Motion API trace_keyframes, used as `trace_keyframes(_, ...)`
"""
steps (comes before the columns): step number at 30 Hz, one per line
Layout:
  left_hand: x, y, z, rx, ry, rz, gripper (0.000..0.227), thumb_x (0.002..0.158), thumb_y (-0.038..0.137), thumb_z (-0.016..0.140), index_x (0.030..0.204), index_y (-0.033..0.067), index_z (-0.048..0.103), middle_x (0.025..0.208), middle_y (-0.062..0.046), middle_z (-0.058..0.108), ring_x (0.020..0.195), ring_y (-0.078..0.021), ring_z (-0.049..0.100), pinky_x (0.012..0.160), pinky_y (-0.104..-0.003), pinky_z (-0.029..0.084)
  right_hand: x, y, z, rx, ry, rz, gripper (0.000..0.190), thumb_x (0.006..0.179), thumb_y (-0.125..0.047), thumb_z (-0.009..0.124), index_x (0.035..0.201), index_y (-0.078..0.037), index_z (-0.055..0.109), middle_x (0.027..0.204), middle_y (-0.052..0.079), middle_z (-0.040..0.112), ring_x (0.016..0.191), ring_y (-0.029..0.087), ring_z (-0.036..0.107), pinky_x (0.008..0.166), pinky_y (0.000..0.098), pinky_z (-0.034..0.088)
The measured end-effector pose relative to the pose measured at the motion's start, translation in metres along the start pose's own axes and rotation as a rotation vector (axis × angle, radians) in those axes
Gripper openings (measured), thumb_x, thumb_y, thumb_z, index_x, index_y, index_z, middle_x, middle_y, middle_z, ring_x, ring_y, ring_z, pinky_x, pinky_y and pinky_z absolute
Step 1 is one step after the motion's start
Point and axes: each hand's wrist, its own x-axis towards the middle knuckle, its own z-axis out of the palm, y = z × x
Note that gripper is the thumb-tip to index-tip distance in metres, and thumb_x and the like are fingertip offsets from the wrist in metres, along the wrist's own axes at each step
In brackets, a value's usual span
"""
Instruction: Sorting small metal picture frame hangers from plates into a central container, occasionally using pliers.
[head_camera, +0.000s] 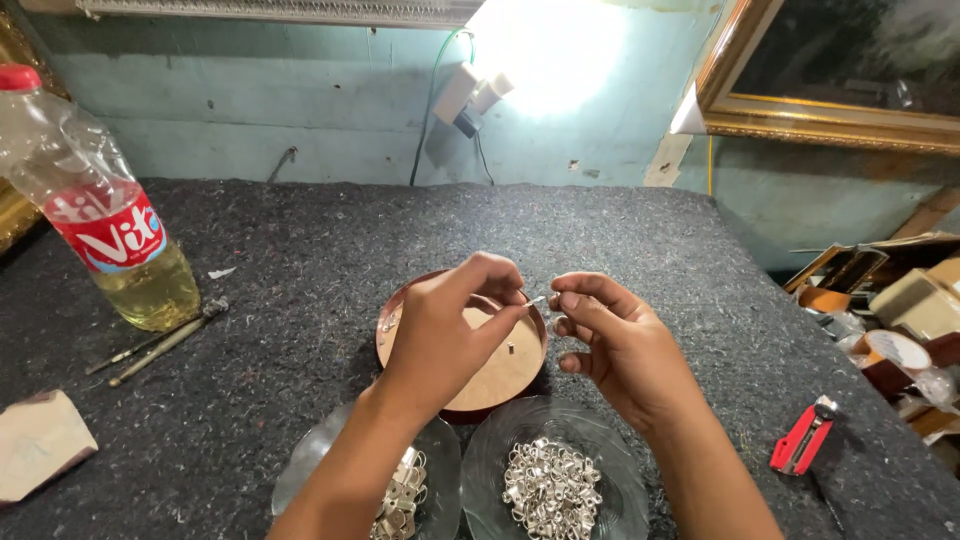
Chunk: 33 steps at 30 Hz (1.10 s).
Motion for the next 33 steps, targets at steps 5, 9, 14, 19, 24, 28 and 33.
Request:
trace_keyframes(5, -0.008, -0.011, 0.003, 0.189, 0.045, 0.326, 0.019, 0.072, -0.002, 0.065, 0.084, 0.0133, 0.065, 0.07, 0.0, 0.067, 0.065, -0.0159, 0.067, 0.057, -0.025, 0.054, 0.004, 0.005, -0.004, 0.059, -0.018, 0.02, 0.02, 0.078, -0.011, 0.058, 0.096, -0.002, 0.058, 0.079, 0.01, 0.058, 0.066, 0.016, 0.056, 0.041, 0.0241, 0.05)
trace_keyframes(9, -0.006, -0.003, 0.001, 0.216, 0.069, 0.5, 0.016, 0.074, -0.004, 0.062, 0.081, 0.0104, 0.062, 0.069, -0.001, 0.064, 0.064, -0.0179, 0.065, 0.057, -0.027, 0.053, 0.006, 0.007, -0.008, 0.092, -0.039, 0.061, 0.019, 0.079, -0.011, 0.055, 0.097, -0.005, 0.057, 0.078, 0.009, 0.057, 0.064, 0.012, 0.054, 0.04, 0.0209, 0.047)
trace_keyframes(14, -0.006, 0.001, 0.003, 0.194, 0.084, 0.584, 0.012, 0.076, -0.003, 0.061, 0.075, 0.0087, 0.06, 0.07, -0.002, 0.063, 0.066, -0.0189, 0.065, 0.059, -0.026, 0.054, 0.01, 0.016, -0.01, 0.152, -0.091, 0.108, 0.019, 0.08, -0.012, 0.055, 0.098, -0.008, 0.055, 0.078, 0.008, 0.057, 0.062, 0.01, 0.052, 0.039, 0.0192, 0.046)
trace_keyframes(19, -0.005, 0.004, 0.005, 0.148, 0.082, 0.629, 0.013, 0.077, -0.004, 0.061, 0.071, 0.0073, 0.059, 0.07, -0.001, 0.063, 0.067, -0.018, 0.065, 0.061, -0.025, 0.054, 0.009, 0.017, -0.008, 0.258, -0.158, 0.17, 0.019, 0.08, -0.011, 0.053, 0.099, -0.009, 0.053, 0.076, 0.007, 0.055, 0.06, 0.009, 0.048, 0.038, 0.0182, 0.044)
trace_keyframes(24, -0.002, 0.01, 0.009, -0.234, 0.061, -0.098, 0.015, 0.065, -0.004, 0.068, 0.073, 0.0049, 0.059, 0.069, -0.01, 0.067, 0.065, -0.0208, 0.069, 0.058, -0.028, 0.057, 0.004, 0.01, -0.002, 0.208, -0.083, -0.004, 0.02, 0.08, -0.013, 0.056, 0.099, -0.01, 0.049, 0.081, 0.006, 0.056, 0.063, 0.01, 0.052, 0.041, 0.0199, 0.046)
trace_keyframes(28, 0.0, 0.0, 0.009, -0.535, -0.001, -0.491, 0.025, 0.064, 0.001, 0.07, 0.083, -0.001, 0.054, 0.078, -0.016, 0.064, 0.071, -0.0202, 0.066, 0.063, -0.032, 0.055, 0.003, 0.008, -0.003, 0.138, -0.068, -0.071, 0.023, 0.08, -0.015, 0.058, 0.099, -0.009, 0.047, 0.083, 0.007, 0.056, 0.064, 0.01, 0.049, 0.041, 0.0218, 0.046)
trace_keyframes(33, -0.001, 0.006, 0.004, -0.789, -0.104, -0.855, 0.03, 0.069, -0.003, 0.067, 0.093, -0.0036, 0.049, 0.08, -0.019, 0.064, 0.066, -0.0204, 0.065, 0.062, -0.026, 0.056, 0.002, 0.003, -0.004, 0.058, -0.107, -0.081, 0.027, 0.08, -0.014, 0.058, 0.102, -0.007, 0.044, 0.08, 0.005, 0.052, 0.063, 0.01, 0.048, 0.041, 0.0218, 0.045)
